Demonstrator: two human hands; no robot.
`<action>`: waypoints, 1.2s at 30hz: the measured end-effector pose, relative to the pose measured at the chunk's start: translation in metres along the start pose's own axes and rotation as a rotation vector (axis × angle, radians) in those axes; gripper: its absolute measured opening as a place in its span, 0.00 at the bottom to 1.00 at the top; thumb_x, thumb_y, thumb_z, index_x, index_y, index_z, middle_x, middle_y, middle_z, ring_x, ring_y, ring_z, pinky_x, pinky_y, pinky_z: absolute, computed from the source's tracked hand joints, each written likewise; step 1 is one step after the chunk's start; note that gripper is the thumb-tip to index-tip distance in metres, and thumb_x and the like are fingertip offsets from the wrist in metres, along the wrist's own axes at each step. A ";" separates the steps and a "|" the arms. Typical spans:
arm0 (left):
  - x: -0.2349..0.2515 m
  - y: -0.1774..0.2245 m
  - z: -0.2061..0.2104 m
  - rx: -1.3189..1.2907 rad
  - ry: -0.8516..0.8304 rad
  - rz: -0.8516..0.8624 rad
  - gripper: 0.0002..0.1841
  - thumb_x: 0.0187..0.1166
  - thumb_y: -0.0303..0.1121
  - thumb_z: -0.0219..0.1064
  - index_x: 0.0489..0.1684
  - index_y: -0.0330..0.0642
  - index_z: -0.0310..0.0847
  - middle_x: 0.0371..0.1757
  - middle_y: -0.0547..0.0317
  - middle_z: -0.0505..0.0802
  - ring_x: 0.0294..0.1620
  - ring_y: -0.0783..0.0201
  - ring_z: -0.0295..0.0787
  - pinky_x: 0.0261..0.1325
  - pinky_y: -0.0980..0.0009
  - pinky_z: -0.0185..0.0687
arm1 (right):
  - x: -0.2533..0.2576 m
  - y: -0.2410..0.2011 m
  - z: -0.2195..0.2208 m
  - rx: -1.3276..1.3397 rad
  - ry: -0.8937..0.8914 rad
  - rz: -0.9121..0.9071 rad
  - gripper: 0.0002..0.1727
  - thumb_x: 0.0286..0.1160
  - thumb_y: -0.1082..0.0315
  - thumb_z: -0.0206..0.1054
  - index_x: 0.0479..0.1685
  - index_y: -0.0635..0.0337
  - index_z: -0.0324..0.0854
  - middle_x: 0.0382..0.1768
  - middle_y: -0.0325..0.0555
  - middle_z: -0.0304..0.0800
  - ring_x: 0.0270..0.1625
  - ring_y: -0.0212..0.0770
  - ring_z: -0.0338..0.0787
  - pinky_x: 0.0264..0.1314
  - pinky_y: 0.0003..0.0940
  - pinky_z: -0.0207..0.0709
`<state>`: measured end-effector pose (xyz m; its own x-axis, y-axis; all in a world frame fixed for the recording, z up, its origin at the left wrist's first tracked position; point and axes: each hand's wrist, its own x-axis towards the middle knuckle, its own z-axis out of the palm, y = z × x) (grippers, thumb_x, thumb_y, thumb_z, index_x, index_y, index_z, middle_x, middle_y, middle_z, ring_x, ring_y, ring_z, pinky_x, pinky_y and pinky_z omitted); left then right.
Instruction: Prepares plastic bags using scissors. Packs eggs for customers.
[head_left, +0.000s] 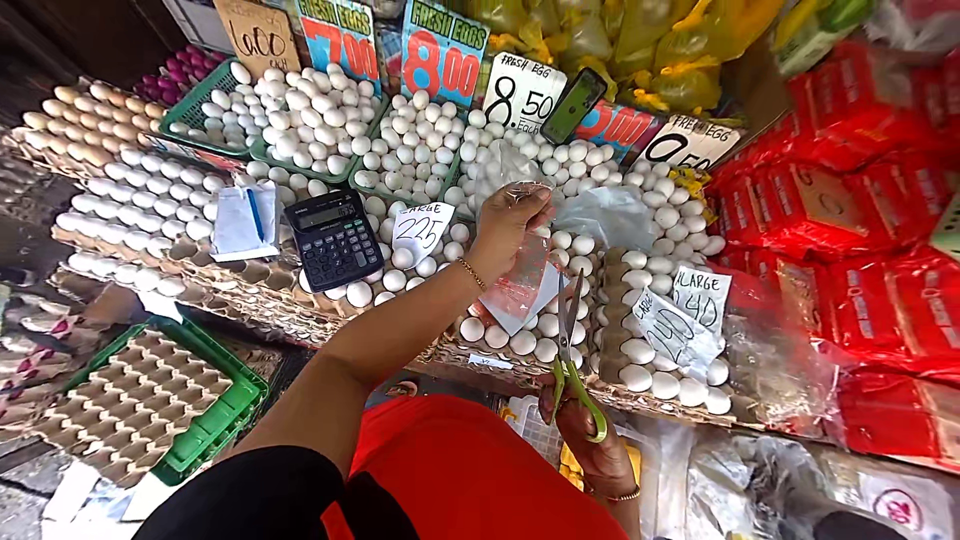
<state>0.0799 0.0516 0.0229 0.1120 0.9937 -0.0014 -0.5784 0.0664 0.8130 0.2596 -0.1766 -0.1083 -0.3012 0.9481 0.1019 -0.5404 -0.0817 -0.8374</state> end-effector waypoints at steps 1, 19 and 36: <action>-0.004 0.001 0.001 -0.019 -0.010 0.023 0.04 0.82 0.20 0.65 0.48 0.36 0.80 0.37 0.59 0.92 0.36 0.70 0.91 0.46 0.75 0.89 | -0.001 -0.001 0.000 0.011 -0.008 -0.016 0.32 0.72 0.42 0.73 0.70 0.54 0.83 0.52 0.42 0.92 0.49 0.33 0.89 0.55 0.27 0.82; -0.020 -0.035 0.003 -0.033 0.086 -0.095 0.08 0.80 0.20 0.67 0.51 0.36 0.76 0.40 0.56 0.92 0.39 0.66 0.94 0.47 0.71 0.91 | 0.019 0.011 0.026 0.201 -0.180 -0.003 0.37 0.70 0.35 0.69 0.69 0.53 0.83 0.50 0.41 0.91 0.47 0.33 0.88 0.52 0.27 0.80; -0.033 -0.039 0.015 -0.051 0.030 -0.117 0.06 0.82 0.20 0.65 0.49 0.35 0.75 0.41 0.53 0.93 0.39 0.66 0.93 0.49 0.72 0.90 | 0.014 0.008 0.040 0.207 -0.131 -0.058 0.41 0.67 0.31 0.68 0.70 0.54 0.82 0.48 0.40 0.91 0.45 0.33 0.87 0.49 0.27 0.80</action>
<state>0.1111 0.0150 -0.0003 0.1569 0.9812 -0.1124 -0.6030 0.1853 0.7760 0.2195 -0.1766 -0.0922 -0.3571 0.9062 0.2264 -0.7051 -0.1026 -0.7016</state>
